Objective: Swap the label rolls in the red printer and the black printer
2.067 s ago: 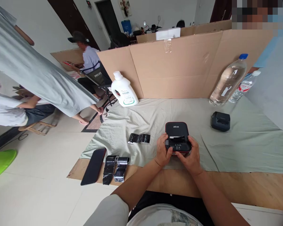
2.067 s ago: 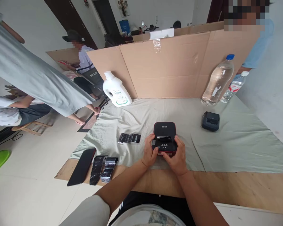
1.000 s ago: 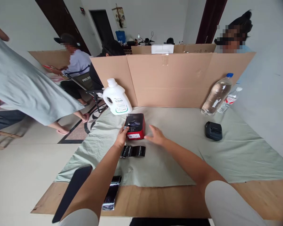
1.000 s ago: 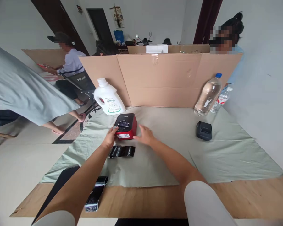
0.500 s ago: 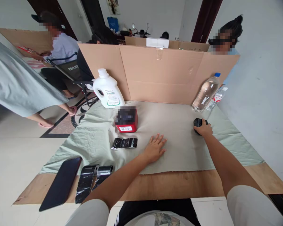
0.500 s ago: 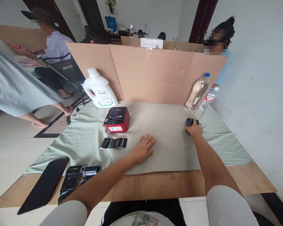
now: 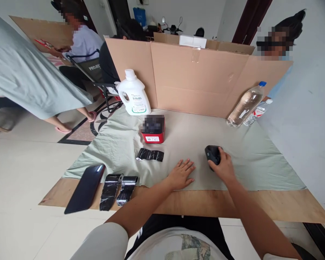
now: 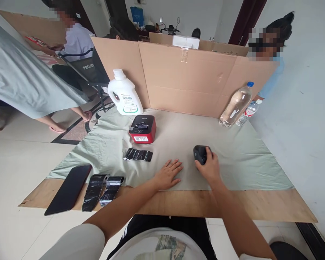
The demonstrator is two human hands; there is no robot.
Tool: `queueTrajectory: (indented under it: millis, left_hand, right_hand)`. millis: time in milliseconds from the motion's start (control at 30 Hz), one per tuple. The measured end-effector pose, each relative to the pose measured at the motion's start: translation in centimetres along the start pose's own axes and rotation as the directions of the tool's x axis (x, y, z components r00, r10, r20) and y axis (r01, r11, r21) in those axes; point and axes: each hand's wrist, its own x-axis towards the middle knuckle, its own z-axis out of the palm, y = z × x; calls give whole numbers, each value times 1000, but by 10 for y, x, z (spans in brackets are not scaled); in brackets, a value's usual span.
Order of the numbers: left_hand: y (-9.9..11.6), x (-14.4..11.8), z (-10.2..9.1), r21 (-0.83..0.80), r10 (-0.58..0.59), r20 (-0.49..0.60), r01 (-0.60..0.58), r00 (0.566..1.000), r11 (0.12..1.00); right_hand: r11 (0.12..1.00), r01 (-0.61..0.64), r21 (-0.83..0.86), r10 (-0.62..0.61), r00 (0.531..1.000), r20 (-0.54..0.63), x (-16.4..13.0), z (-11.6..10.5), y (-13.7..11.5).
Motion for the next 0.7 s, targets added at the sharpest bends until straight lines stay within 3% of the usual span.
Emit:
queueTrajectory:
  millis: [133, 267, 433, 600, 700]
  left_hand:
    - [0, -4, -3, -99, -72, -136, 59, 988, 993]
    - [-2, -4, -3, -186, -164, -230, 122, 959, 975]
    - [-4, -1, -1, -263, -210, -252, 142, 945, 954]
    - [-3, -2, -3, -288, -216, -226, 147, 950, 946]
    - [-2, -1, -4, -299, -234, -228, 161, 945, 941]
  right_hand:
    - [996, 62, -68, -57, 996, 74, -31, 28, -53]
    - [993, 22, -114, -14, 997, 70, -45, 43, -78]
    - [979, 165, -122, -161, 986, 41, -54, 49, -71]
    - [931, 358, -64, -359, 933, -2, -72, 48, -48]
    - [912, 407, -48, -409, 912, -23, -82, 49, -38]
